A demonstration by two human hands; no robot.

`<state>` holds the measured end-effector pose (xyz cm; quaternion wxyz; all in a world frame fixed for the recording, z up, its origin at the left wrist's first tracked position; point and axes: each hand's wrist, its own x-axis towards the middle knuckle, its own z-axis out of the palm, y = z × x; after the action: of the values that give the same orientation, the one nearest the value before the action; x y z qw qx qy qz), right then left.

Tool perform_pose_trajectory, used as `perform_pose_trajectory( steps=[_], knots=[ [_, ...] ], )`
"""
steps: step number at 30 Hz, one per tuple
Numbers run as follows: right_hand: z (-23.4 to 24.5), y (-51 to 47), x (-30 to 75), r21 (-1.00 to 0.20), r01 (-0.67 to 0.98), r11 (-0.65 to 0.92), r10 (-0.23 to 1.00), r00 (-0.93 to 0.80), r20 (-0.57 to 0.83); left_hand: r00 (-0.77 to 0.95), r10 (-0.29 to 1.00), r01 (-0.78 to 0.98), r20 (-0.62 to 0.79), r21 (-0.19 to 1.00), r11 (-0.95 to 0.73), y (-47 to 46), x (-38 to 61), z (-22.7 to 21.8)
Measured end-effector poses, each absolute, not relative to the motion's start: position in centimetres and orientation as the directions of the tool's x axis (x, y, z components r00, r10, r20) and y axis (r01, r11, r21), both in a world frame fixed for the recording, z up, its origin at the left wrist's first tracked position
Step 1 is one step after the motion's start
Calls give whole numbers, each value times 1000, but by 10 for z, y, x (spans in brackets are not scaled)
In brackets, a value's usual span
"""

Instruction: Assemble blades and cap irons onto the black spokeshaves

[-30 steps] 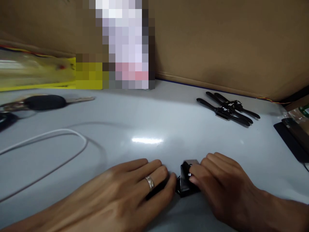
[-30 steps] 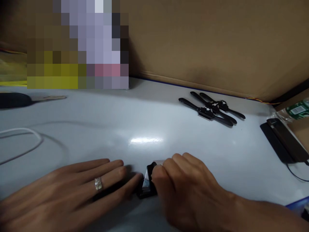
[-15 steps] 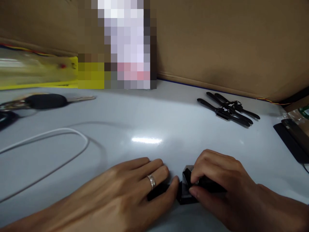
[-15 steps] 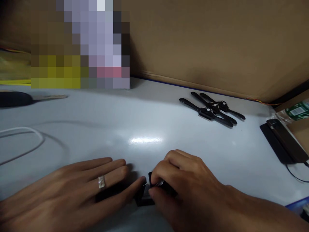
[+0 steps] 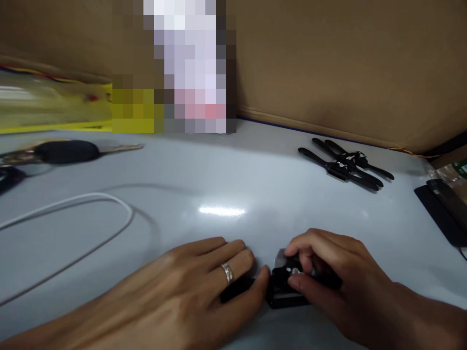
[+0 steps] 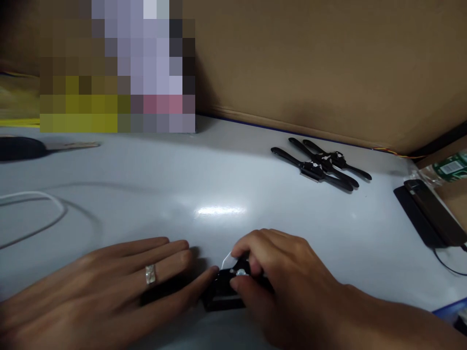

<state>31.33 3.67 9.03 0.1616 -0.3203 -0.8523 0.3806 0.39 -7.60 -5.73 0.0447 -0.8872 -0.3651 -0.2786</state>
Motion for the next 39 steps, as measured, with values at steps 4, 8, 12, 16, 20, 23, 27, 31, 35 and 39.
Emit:
perform_pose_trajectory(
  steps=[4, 8, 12, 16, 20, 23, 27, 31, 35, 39],
  knots=[
    [93, 42, 315, -805, 332, 491, 557, -830, -3, 573, 630, 679, 524, 127, -723, -76, 5, -61],
    [91, 39, 314, -807, 373, 457, 594, -804, -35, 571, 634, 682, 521, 130, -720, -78, 4, -62],
    [87, 43, 314, -791, 347, 504, 613, -789, 45, 574, 637, 681, 515, 131, -720, -81, 1, -59],
    [80, 55, 315, -666, 372, 646, 606, -781, 151, 571, 640, 684, 514, 134, -717, -90, -2, -57],
    [72, 67, 316, -361, 517, 776, 629, -675, 385, 563, 647, 691, 515, 135, -710, -84, 2, -38],
    [75, 71, 317, -311, 489, 815, 579, -660, 479, 574, 637, 676, 515, 141, -723, -60, 12, -6],
    [86, 68, 320, -298, 366, 882, 472, -698, 538, 605, 585, 610, 540, 158, -776, -26, 25, 34],
    [89, 61, 322, -192, 335, 923, 384, -755, 531, 610, 574, 612, 546, 135, -779, -19, 27, 43],
    [88, 62, 322, -110, 367, 924, 377, -815, 440, 603, 579, 613, 549, 146, -777, -22, 28, 39],
    [96, 61, 325, -139, 382, 914, 405, -823, 398, 598, 587, 605, 546, 173, -777, -20, 30, 38]
  ],
)
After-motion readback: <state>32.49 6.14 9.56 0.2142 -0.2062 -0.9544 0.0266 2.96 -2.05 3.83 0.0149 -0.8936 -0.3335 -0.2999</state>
